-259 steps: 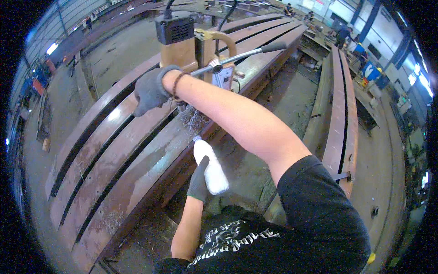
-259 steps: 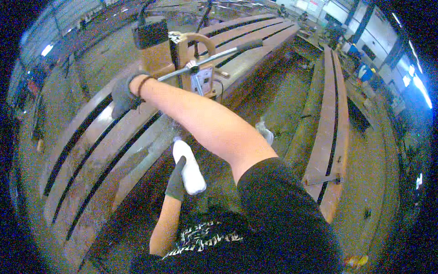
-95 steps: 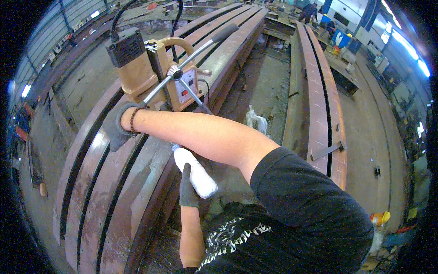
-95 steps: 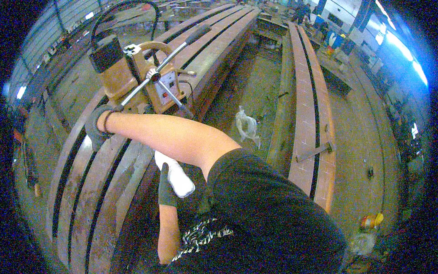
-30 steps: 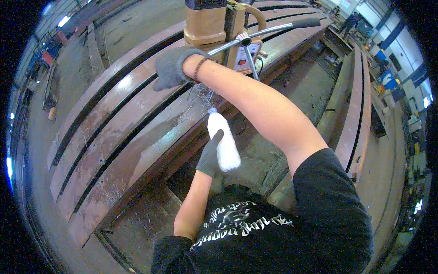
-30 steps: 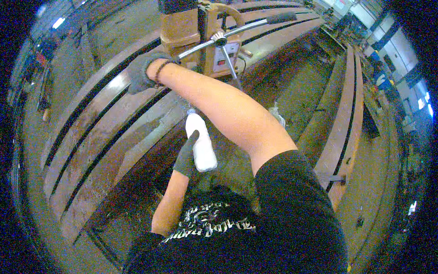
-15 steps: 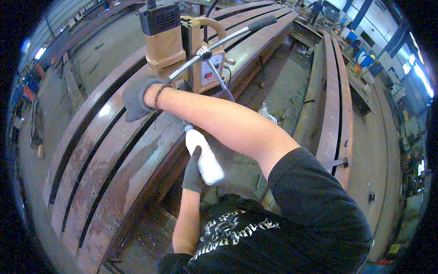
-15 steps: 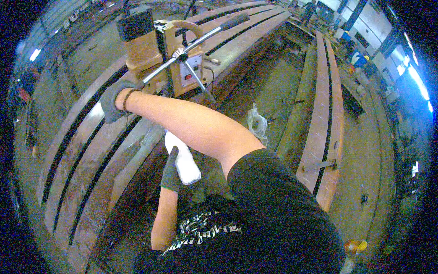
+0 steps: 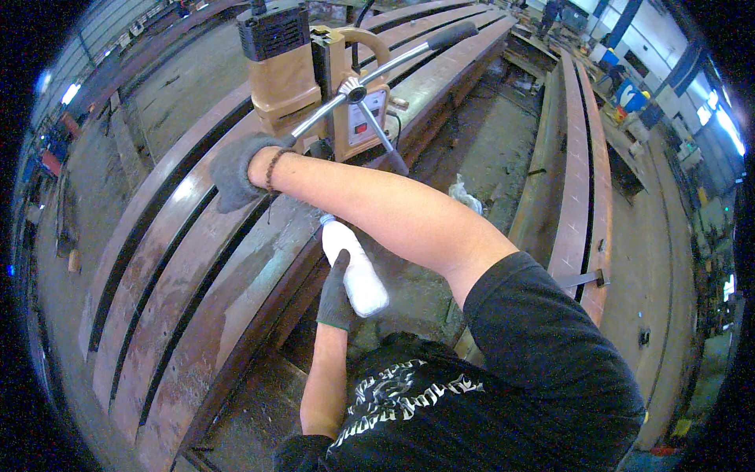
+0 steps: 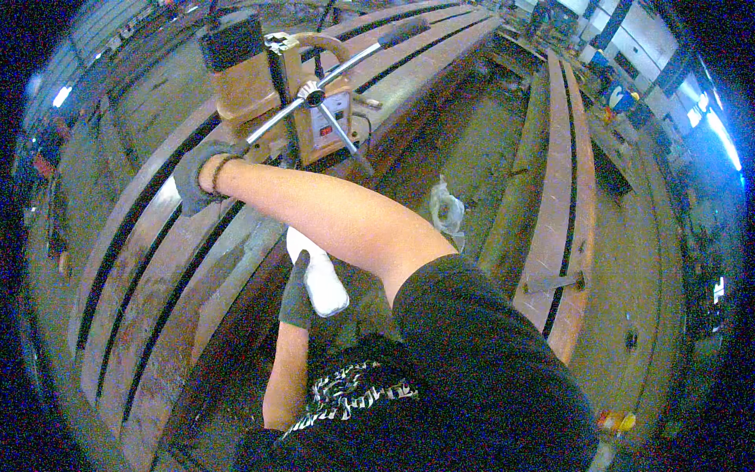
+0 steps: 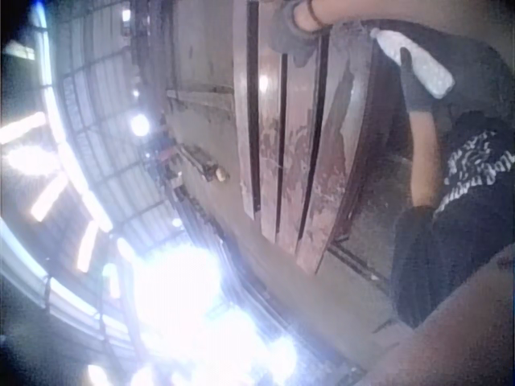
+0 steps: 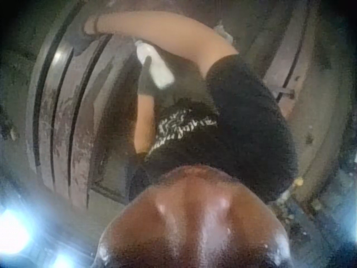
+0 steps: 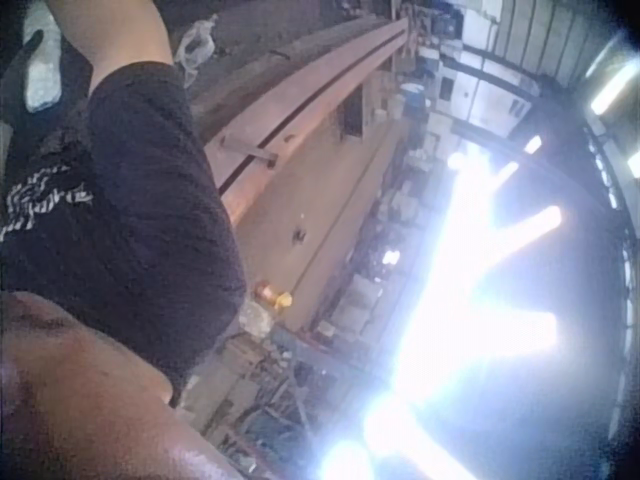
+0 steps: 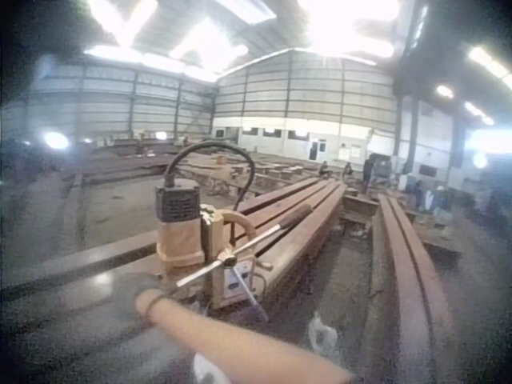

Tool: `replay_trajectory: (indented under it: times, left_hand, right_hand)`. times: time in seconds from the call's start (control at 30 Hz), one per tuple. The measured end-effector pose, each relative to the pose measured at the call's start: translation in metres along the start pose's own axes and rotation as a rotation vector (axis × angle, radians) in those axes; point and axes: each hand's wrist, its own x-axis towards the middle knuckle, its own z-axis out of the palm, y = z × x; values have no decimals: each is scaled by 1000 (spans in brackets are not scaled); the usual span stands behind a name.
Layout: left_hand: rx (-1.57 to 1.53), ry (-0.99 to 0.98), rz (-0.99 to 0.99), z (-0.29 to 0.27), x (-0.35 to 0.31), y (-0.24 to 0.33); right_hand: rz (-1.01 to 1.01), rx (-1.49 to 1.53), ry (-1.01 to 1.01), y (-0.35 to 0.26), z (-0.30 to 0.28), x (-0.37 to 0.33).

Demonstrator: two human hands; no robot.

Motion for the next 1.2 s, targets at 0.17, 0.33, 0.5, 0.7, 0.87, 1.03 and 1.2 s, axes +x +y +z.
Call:
replay_trajectory:
  times: [0.17,0.33,0.5,0.7,0.87,1.03,1.2]
  left_hand:
    - [28,3,64,4,-5,-2]
    - [46,3,63,0,-9,-2]
    - [50,-32,62,8,-12,-5]
    - [55,-5,89,5,-10,-7]
    - [70,7,51,-4,2,-9]
    - [-20,2,37,-10,2,-7]
    - [-12,-32,2,2,-5,-2]
  right_hand:
    - [37,-28,-39,-7,-10,-16]
    - [6,-1,-5,-9,0,-7]
    - [-60,-34,48,-1,10,-3]
    - [1,22,5,-6,6,-2]
    - [-25,13,-32,3,10,3]
    - [-39,-1,-104,-8,-8,-12]
    - [5,-27,-127,-3,-5,-9]
